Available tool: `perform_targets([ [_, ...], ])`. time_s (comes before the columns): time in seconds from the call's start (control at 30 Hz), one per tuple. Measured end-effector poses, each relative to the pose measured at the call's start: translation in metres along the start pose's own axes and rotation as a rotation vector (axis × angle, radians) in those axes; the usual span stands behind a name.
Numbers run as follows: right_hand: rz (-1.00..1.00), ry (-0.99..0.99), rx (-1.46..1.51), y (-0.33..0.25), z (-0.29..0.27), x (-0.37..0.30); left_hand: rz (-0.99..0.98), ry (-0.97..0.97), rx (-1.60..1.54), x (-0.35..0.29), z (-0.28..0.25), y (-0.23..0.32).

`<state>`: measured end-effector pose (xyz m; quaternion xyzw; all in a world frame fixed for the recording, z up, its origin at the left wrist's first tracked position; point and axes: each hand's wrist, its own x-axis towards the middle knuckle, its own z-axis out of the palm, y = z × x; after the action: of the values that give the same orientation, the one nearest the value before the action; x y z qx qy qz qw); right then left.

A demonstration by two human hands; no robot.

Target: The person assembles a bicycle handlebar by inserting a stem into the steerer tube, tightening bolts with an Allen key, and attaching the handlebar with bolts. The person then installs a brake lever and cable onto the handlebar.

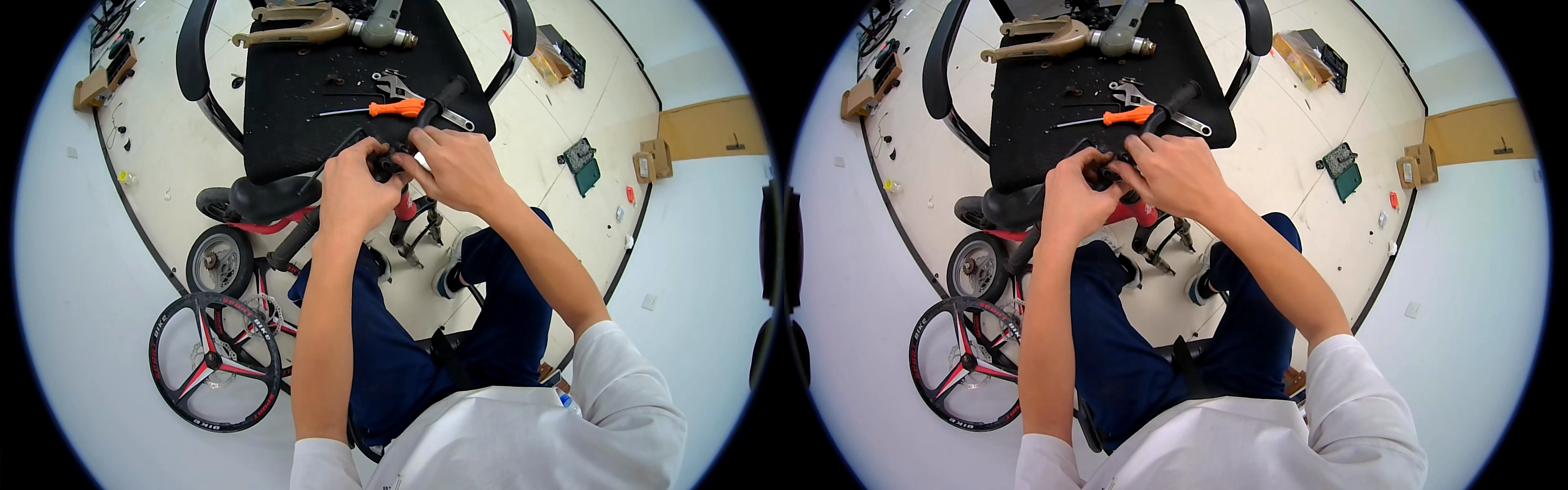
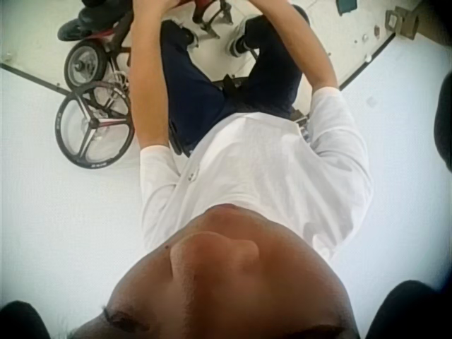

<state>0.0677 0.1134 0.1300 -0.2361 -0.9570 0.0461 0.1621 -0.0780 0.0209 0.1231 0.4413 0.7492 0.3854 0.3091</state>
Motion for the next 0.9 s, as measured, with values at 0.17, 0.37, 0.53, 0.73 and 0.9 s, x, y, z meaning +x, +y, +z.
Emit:
perform_targets([
  [0.17,-0.019,0.001,-0.046,0.005,0.006,0.002,0.012,-0.019,0.021,0.0,0.0,-0.001],
  [0.37,-0.018,-0.025,-0.054,0.003,0.006,0.001,-0.003,-0.02,0.025,0.0,-0.002,0.002],
  [0.53,0.001,0.087,0.017,-0.001,0.003,-0.002,-0.008,-0.018,0.025,0.0,-0.003,0.004],
  [0.73,0.115,-0.148,-0.017,0.004,0.008,0.007,0.023,-0.003,0.015,-0.001,0.0,-0.002],
  [0.9,0.2,-0.034,-0.027,0.059,0.009,0.076,0.01,-0.002,0.03,0.0,-0.001,-0.002],
])
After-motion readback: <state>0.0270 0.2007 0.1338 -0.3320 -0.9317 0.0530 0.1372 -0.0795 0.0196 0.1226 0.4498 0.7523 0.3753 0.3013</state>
